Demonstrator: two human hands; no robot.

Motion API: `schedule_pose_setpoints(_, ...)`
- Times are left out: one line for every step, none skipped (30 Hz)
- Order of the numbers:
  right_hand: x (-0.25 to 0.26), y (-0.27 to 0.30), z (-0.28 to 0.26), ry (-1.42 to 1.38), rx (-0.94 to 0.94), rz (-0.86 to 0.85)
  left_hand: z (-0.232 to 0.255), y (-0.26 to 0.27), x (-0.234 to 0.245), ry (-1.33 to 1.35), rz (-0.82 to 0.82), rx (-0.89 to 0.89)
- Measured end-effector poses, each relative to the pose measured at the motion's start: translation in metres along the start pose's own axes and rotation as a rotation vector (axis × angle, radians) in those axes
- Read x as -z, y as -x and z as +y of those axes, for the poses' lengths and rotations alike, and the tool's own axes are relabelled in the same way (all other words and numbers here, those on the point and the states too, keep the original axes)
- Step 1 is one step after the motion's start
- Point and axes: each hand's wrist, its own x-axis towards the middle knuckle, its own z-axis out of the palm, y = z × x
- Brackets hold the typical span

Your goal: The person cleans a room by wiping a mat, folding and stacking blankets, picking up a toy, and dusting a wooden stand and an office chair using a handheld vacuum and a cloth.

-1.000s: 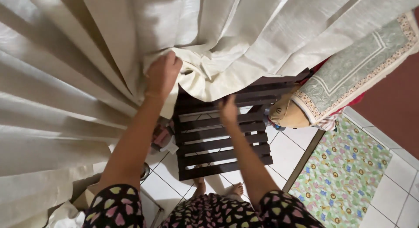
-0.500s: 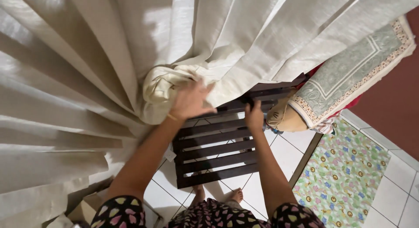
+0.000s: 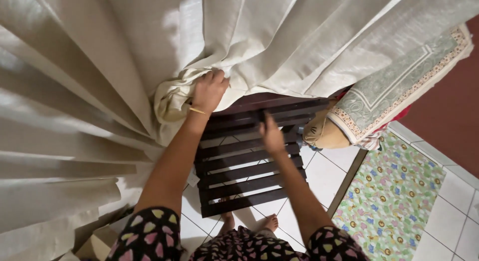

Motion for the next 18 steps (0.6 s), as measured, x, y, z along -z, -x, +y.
schedule_pose_setpoints(0.001,-0.006,0.013,0.006,-0.068,0.034,0.001,-0.001,0.003,0.012,-0.008,0.019)
schedule_pose_setpoints(0.002,-0.02,0.037,0.001,-0.067,0.031,-0.001,-0.002,0.011,0.009,-0.012,0.016)
schedule_pose_setpoints(0.005,-0.034,0.063,0.044,-0.148,0.164,0.0,-0.003,0.019,0.073,-0.066,0.023)
schedule_pose_setpoints(0.008,-0.048,0.088,0.087,-0.228,0.297,0.0,-0.004,0.027,0.137,-0.121,0.03)
schedule_pose_setpoints(0.005,-0.053,0.093,0.094,-0.223,0.288,0.001,-0.007,0.045,0.134,-0.126,0.041)
schedule_pose_setpoints(0.001,-0.058,0.098,0.102,-0.245,0.355,0.002,-0.011,0.063,0.22,-0.28,0.077)
schedule_pose_setpoints(-0.004,-0.065,0.101,0.105,-0.27,0.427,0.0,-0.016,0.079,0.308,-0.431,0.106)
schedule_pose_setpoints(-0.018,-0.051,0.061,0.106,-0.267,0.421,0.002,-0.015,0.084,0.305,-0.434,0.11)
schedule_pose_setpoints(-0.031,-0.038,0.022,0.09,-0.178,0.286,0.004,-0.016,0.089,0.337,-0.498,0.127)
schedule_pose_setpoints(-0.044,-0.024,-0.016,0.075,-0.088,0.15,0.006,-0.017,0.093,0.37,-0.563,0.143)
schedule_pose_setpoints(-0.055,-0.006,-0.048,0.081,-0.088,0.145,0.01,-0.011,0.087,0.374,-0.565,0.15)
schedule_pose_setpoints(-0.066,0.012,-0.079,0.03,-0.028,-0.028,0.014,-0.004,0.081,0.35,-0.544,0.154)
schedule_pose_setpoints(-0.08,0.029,-0.113,-0.029,0.03,-0.198,0.014,0.002,0.075,0.322,-0.524,0.151)
schedule_pose_setpoints(-0.082,0.027,-0.102,-0.031,0.029,-0.201,0.016,0.006,0.077,0.322,-0.528,0.151)
schedule_pose_setpoints(-0.085,0.02,-0.093,0.06,0.021,-0.192,0.014,0.008,0.077,0.319,-0.483,0.153)
schedule_pose_setpoints(-0.087,0.013,-0.084,0.151,0.013,-0.183,0.013,0.01,0.077,0.317,-0.437,0.155)
schedule_pose_setpoints(-0.062,0.011,-0.067,0.152,0.008,-0.188,0.014,0.015,0.073,0.322,-0.442,0.156)
schedule_pose_setpoints(-0.036,0.009,-0.049,0.223,-0.056,-0.153,0.015,0.02,0.069,0.248,-0.383,0.169)
